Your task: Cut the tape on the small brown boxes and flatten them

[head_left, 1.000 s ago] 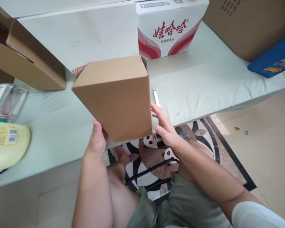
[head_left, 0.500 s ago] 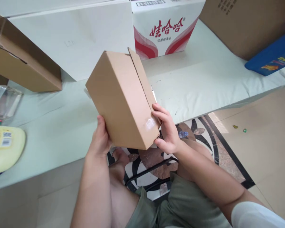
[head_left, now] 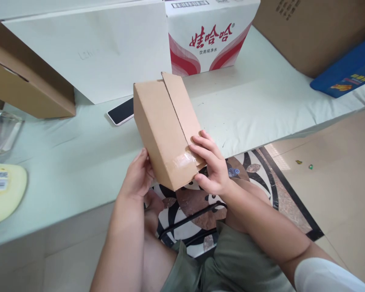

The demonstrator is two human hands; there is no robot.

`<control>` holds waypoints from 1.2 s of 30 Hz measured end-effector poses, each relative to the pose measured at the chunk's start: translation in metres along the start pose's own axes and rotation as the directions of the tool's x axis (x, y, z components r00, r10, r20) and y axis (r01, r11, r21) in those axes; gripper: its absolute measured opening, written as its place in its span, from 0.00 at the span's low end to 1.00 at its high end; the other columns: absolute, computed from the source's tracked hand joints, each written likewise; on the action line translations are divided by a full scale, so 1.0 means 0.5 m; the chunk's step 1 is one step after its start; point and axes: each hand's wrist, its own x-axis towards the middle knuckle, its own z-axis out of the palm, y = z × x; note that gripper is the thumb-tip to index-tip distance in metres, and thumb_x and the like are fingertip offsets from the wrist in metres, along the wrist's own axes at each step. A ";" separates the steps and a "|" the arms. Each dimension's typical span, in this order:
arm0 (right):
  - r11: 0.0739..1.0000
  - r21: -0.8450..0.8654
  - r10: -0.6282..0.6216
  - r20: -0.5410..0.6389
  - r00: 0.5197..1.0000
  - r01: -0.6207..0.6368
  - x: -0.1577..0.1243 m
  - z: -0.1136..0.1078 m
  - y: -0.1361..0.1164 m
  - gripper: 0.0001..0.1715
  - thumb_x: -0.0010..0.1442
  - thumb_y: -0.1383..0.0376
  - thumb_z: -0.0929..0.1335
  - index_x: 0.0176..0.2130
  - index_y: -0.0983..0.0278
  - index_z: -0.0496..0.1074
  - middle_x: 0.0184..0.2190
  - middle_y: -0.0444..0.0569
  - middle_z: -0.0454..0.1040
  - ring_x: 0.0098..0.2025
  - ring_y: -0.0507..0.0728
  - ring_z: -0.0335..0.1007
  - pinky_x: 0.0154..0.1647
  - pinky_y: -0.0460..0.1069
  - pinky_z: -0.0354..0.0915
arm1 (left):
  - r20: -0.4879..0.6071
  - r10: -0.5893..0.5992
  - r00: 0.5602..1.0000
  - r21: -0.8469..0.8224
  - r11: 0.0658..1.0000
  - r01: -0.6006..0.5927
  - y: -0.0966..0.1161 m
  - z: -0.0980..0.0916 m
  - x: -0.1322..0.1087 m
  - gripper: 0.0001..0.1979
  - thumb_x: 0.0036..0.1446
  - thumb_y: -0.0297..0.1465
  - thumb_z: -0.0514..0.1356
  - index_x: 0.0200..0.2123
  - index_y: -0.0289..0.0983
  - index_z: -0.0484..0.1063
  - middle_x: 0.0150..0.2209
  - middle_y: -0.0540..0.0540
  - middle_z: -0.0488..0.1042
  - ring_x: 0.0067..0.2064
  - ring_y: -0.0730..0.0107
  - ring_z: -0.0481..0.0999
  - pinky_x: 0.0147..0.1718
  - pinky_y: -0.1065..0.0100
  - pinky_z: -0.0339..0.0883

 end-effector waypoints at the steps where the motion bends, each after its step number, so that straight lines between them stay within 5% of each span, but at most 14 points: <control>1: 1.000 0.002 -0.017 -0.012 1.000 0.017 0.002 -0.001 -0.001 0.34 0.66 0.48 0.66 0.68 0.50 0.65 0.66 0.49 0.71 0.72 0.67 0.62 0.77 0.71 0.53 | -0.026 -0.035 0.999 0.005 0.999 0.035 0.000 0.005 -0.003 0.22 0.61 0.44 0.67 0.53 0.37 0.77 0.55 0.39 0.80 0.57 0.51 0.79 0.52 0.55 0.77; 7: 0.998 -0.016 -0.070 -0.059 0.996 0.069 0.009 -0.006 -0.002 0.23 0.68 0.57 0.65 0.61 0.55 0.73 0.60 0.52 0.77 0.67 0.65 0.70 0.72 0.69 0.64 | -0.131 -0.098 0.986 0.073 0.991 0.108 0.005 0.044 -0.021 0.21 0.62 0.40 0.65 0.56 0.39 0.75 0.54 0.41 0.81 0.58 0.49 0.79 0.53 0.52 0.77; 11: 0.998 -0.067 -0.016 -0.021 1.000 0.015 0.013 -0.010 0.004 0.22 0.69 0.60 0.65 0.60 0.55 0.74 0.61 0.51 0.77 0.68 0.64 0.69 0.72 0.69 0.63 | -0.252 0.138 0.958 0.384 0.923 -0.032 -0.002 0.034 -0.018 0.22 0.59 0.41 0.66 0.54 0.39 0.77 0.58 0.39 0.79 0.63 0.44 0.74 0.63 0.44 0.68; 13: 0.998 -0.066 -0.018 -0.006 1.000 0.017 0.017 -0.007 0.006 0.22 0.69 0.59 0.64 0.60 0.54 0.73 0.61 0.51 0.76 0.68 0.64 0.69 0.73 0.69 0.62 | -0.282 0.425 0.860 0.551 0.806 -0.217 -0.006 0.018 -0.015 0.24 0.58 0.40 0.67 0.56 0.40 0.77 0.61 0.38 0.76 0.66 0.45 0.72 0.66 0.44 0.64; 16: 0.998 -0.034 -0.062 -0.008 0.998 0.061 0.022 0.007 0.004 0.22 0.69 0.59 0.64 0.60 0.55 0.73 0.59 0.52 0.76 0.66 0.63 0.71 0.73 0.68 0.62 | -0.053 0.806 0.589 0.571 0.509 -0.644 -0.006 0.005 -0.020 0.24 0.62 0.44 0.62 0.61 0.48 0.75 0.66 0.45 0.71 0.70 0.50 0.66 0.69 0.47 0.61; 18: 0.996 -0.002 -0.087 -0.013 0.996 0.087 0.022 0.020 -0.002 0.20 0.69 0.60 0.65 0.58 0.57 0.72 0.58 0.53 0.77 0.65 0.62 0.71 0.73 0.67 0.62 | 0.167 0.892 0.419 0.496 0.292 -0.818 0.002 0.008 -0.032 0.23 0.67 0.45 0.56 0.63 0.54 0.73 0.67 0.50 0.70 0.72 0.54 0.63 0.72 0.47 0.56; 20: 0.994 0.040 -0.101 -0.015 0.995 0.101 0.020 0.033 -0.010 0.18 0.67 0.61 0.66 0.56 0.58 0.71 0.56 0.53 0.78 0.63 0.61 0.73 0.72 0.67 0.63 | 0.337 0.877 0.344 0.500 0.143 -0.854 0.014 0.016 -0.045 0.23 0.69 0.45 0.53 0.64 0.54 0.73 0.67 0.52 0.71 0.73 0.53 0.61 0.74 0.47 0.50; 24: 0.992 0.072 -0.101 -0.004 0.995 0.101 0.010 0.044 -0.024 0.16 0.66 0.60 0.67 0.53 0.58 0.70 0.56 0.54 0.78 0.62 0.62 0.74 0.71 0.68 0.63 | 0.495 0.793 0.355 0.567 0.015 -0.824 0.029 0.021 -0.054 0.21 0.69 0.40 0.53 0.59 0.49 0.77 0.62 0.48 0.76 0.69 0.51 0.67 0.74 0.43 0.48; 27: 0.998 0.044 -0.050 -0.016 0.999 0.050 0.006 0.034 -0.029 0.16 0.68 0.58 0.66 0.53 0.58 0.70 0.58 0.56 0.76 0.65 0.64 0.71 0.66 0.65 0.69 | 0.446 0.833 0.327 0.568 0.020 -0.823 0.024 0.011 -0.038 0.21 0.68 0.38 0.51 0.57 0.49 0.78 0.58 0.48 0.78 0.63 0.54 0.74 0.75 0.43 0.48; 31: 0.988 -0.069 0.127 -0.115 0.985 -0.136 0.013 0.009 -0.015 0.09 0.68 0.65 0.64 0.45 0.59 0.73 0.43 0.50 0.78 0.48 0.57 0.77 0.51 0.56 0.75 | 0.399 0.869 0.292 0.551 0.027 -0.834 0.013 0.007 -0.020 0.23 0.67 0.34 0.49 0.57 0.49 0.79 0.57 0.50 0.79 0.64 0.58 0.73 0.74 0.46 0.51; 33: 0.928 -0.205 0.296 -0.103 0.950 -0.311 0.017 0.001 0.004 0.11 0.66 0.67 0.64 0.45 0.60 0.75 0.43 0.53 0.77 0.48 0.59 0.76 0.49 0.56 0.74 | 0.410 0.870 0.273 0.526 0.019 -0.850 0.011 0.011 -0.018 0.24 0.67 0.33 0.49 0.58 0.49 0.78 0.57 0.50 0.79 0.63 0.60 0.73 0.74 0.48 0.51; 36: 0.723 -0.477 0.584 0.036 0.811 -0.500 0.021 -0.001 0.033 0.22 0.64 0.61 0.67 0.56 0.62 0.75 0.58 0.63 0.72 0.59 0.68 0.71 0.57 0.64 0.70 | 0.416 0.868 0.270 0.533 0.007 -0.846 0.010 0.015 -0.019 0.24 0.68 0.33 0.48 0.58 0.49 0.78 0.56 0.50 0.79 0.62 0.60 0.74 0.74 0.47 0.51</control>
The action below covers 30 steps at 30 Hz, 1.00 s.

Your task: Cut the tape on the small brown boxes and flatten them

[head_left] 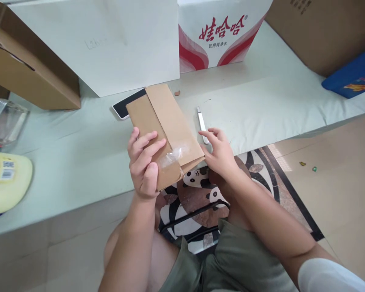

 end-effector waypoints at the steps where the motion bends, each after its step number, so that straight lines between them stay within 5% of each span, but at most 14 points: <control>1: 0.994 -0.101 0.047 0.086 0.995 -0.038 0.004 0.002 0.003 0.25 0.63 0.60 0.68 0.59 0.62 0.74 0.62 0.64 0.69 0.62 0.72 0.68 0.59 0.67 0.68 | 0.001 -0.001 1.000 0.009 1.000 0.001 0.001 0.001 0.000 0.23 0.68 0.34 0.47 0.57 0.49 0.77 0.56 0.49 0.79 0.62 0.58 0.73 0.74 0.45 0.51; 6: 0.927 -0.369 0.166 0.232 0.958 -0.072 0.011 -0.005 -0.011 0.16 0.64 0.60 0.66 0.49 0.61 0.77 0.57 0.60 0.73 0.58 0.72 0.69 0.52 0.62 0.67 | 0.008 -0.035 0.999 -0.002 0.999 0.035 0.002 0.004 -0.005 0.21 0.71 0.39 0.45 0.53 0.47 0.76 0.54 0.47 0.79 0.62 0.55 0.74 0.74 0.36 0.46; 10: 0.922 -0.350 0.258 0.244 0.935 -0.163 0.012 -0.011 -0.023 0.15 0.64 0.61 0.64 0.49 0.61 0.71 0.40 0.55 0.77 0.37 0.61 0.70 0.33 0.52 0.58 | -0.003 -0.046 0.999 0.026 0.999 0.046 0.003 0.008 -0.007 0.20 0.71 0.40 0.45 0.52 0.48 0.76 0.55 0.48 0.79 0.62 0.55 0.74 0.73 0.34 0.48; 15: 0.972 -0.184 0.185 0.222 0.957 -0.145 0.009 -0.008 -0.015 0.22 0.62 0.62 0.62 0.55 0.61 0.71 0.28 0.48 0.76 0.27 0.57 0.64 0.28 0.49 0.50 | -0.009 -0.081 0.997 0.106 0.991 0.081 0.005 0.009 -0.007 0.23 0.70 0.43 0.44 0.51 0.46 0.77 0.54 0.49 0.80 0.62 0.53 0.75 0.73 0.35 0.51; 19: 0.993 0.013 0.117 0.120 0.986 -0.120 0.002 -0.013 -0.013 0.20 0.62 0.61 0.64 0.51 0.59 0.75 0.29 0.48 0.78 0.28 0.56 0.70 0.28 0.49 0.58 | 0.023 -0.108 0.994 0.095 0.990 0.106 0.007 0.009 -0.008 0.24 0.68 0.42 0.43 0.50 0.45 0.77 0.56 0.50 0.79 0.65 0.52 0.74 0.72 0.35 0.50; 25: 0.970 0.224 -0.060 -0.141 0.988 0.091 -0.019 -0.022 -0.013 0.26 0.63 0.56 0.68 0.59 0.58 0.69 0.49 0.53 0.81 0.41 0.58 0.78 0.34 0.52 0.70 | -0.027 -0.089 0.996 0.115 0.989 0.091 0.012 0.011 -0.010 0.23 0.69 0.43 0.45 0.52 0.49 0.77 0.56 0.53 0.80 0.63 0.55 0.74 0.73 0.35 0.52; 28: 0.937 0.239 -0.183 -0.287 0.940 0.256 -0.025 -0.027 -0.005 0.29 0.65 0.52 0.68 0.62 0.57 0.65 0.47 0.53 0.79 0.43 0.59 0.77 0.35 0.53 0.73 | -0.018 -0.065 0.998 0.153 0.986 0.067 0.015 0.013 -0.011 0.23 0.69 0.41 0.44 0.52 0.47 0.77 0.57 0.53 0.79 0.63 0.58 0.75 0.73 0.38 0.55; 30: 0.892 0.197 -0.299 -0.416 0.859 0.406 -0.028 -0.034 -0.004 0.34 0.63 0.47 0.69 0.63 0.57 0.63 0.41 0.50 0.76 0.39 0.59 0.75 0.33 0.54 0.73 | -0.006 -0.093 0.996 0.169 0.981 0.093 0.018 0.015 -0.013 0.24 0.70 0.41 0.43 0.50 0.46 0.77 0.58 0.53 0.78 0.63 0.57 0.74 0.73 0.40 0.55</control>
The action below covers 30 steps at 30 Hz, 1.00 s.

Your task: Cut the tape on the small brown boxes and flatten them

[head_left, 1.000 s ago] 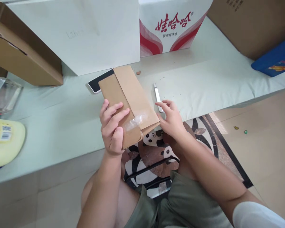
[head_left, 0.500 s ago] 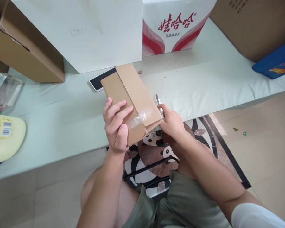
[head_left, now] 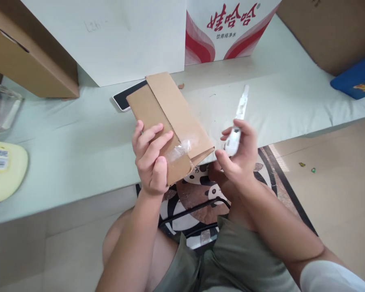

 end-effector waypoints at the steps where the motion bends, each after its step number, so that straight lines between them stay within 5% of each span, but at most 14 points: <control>1: 0.996 0.006 -0.086 -0.051 0.995 0.086 0.000 -0.005 -0.005 0.36 0.62 0.46 0.70 0.63 0.56 0.63 0.37 0.47 0.74 0.34 0.57 0.73 0.31 0.53 0.72 | 0.003 -0.015 1.000 0.002 1.000 0.015 0.003 0.001 -0.001 0.25 0.70 0.42 0.42 0.50 0.45 0.77 0.58 0.53 0.78 0.64 0.56 0.74 0.73 0.40 0.53; 4: 0.959 0.044 -0.271 -0.130 0.954 0.279 -0.002 -0.024 -0.041 0.24 0.64 0.52 0.72 0.56 0.55 0.70 0.25 0.39 0.66 0.24 0.52 0.63 0.21 0.48 0.63 | -0.010 -0.049 0.999 -0.017 0.999 0.049 0.012 0.006 -0.003 0.25 0.70 0.43 0.42 0.52 0.46 0.77 0.58 0.52 0.78 0.65 0.54 0.73 0.75 0.41 0.49; 7: 0.916 0.110 -0.383 -0.045 0.922 0.386 -0.011 -0.046 -0.096 0.04 0.68 0.63 0.68 0.41 0.58 0.73 0.21 0.39 0.63 0.23 0.52 0.62 0.20 0.48 0.63 | -0.017 -0.049 0.999 -0.051 0.998 0.048 0.016 0.012 -0.003 0.23 0.69 0.44 0.44 0.55 0.51 0.76 0.57 0.52 0.78 0.65 0.55 0.73 0.75 0.41 0.48; 11: 0.904 0.116 -0.427 0.164 0.889 0.413 -0.023 -0.060 -0.138 0.09 0.66 0.68 0.64 0.38 0.61 0.74 0.22 0.42 0.66 0.26 0.53 0.65 0.24 0.50 0.70 | -0.030 0.004 1.000 -0.069 0.998 -0.006 0.013 0.017 -0.004 0.24 0.69 0.41 0.44 0.60 0.55 0.73 0.58 0.52 0.78 0.63 0.56 0.74 0.75 0.41 0.47; 15: 0.913 0.055 -0.407 0.098 0.908 0.404 -0.028 -0.049 -0.136 0.10 0.61 0.69 0.63 0.35 0.60 0.74 0.25 0.45 0.64 0.29 0.54 0.67 0.25 0.52 0.71 | -0.032 -0.017 0.999 -0.036 0.999 0.016 0.011 0.018 -0.006 0.25 0.70 0.41 0.43 0.59 0.56 0.74 0.57 0.52 0.78 0.62 0.56 0.75 0.75 0.43 0.48; 18: 0.924 0.035 -0.382 0.105 0.918 0.380 -0.035 -0.039 -0.136 0.10 0.62 0.67 0.63 0.32 0.58 0.72 0.33 0.49 0.74 0.43 0.60 0.77 0.40 0.57 0.78 | -0.039 -0.018 0.999 -0.006 1.000 0.017 0.012 0.019 -0.007 0.24 0.69 0.43 0.43 0.57 0.54 0.75 0.56 0.52 0.79 0.61 0.56 0.75 0.74 0.42 0.50; 22: 0.935 0.129 -0.351 0.194 0.916 0.331 -0.040 -0.036 -0.146 0.10 0.62 0.69 0.61 0.31 0.57 0.67 0.37 0.46 0.82 0.55 0.60 0.80 0.56 0.60 0.76 | -0.032 -0.035 0.999 -0.006 0.999 0.035 0.014 0.021 -0.007 0.26 0.70 0.44 0.41 0.55 0.51 0.76 0.54 0.52 0.79 0.61 0.56 0.75 0.74 0.43 0.50; 30: 0.956 0.145 -0.279 0.193 0.941 0.254 -0.034 -0.032 -0.154 0.08 0.55 0.72 0.64 0.32 0.58 0.67 0.36 0.47 0.82 0.53 0.64 0.81 0.48 0.61 0.75 | -0.005 -0.052 0.999 -0.007 0.999 0.052 0.034 0.018 0.003 0.24 0.68 0.40 0.44 0.52 0.46 0.78 0.53 0.47 0.78 0.59 0.54 0.76 0.74 0.43 0.49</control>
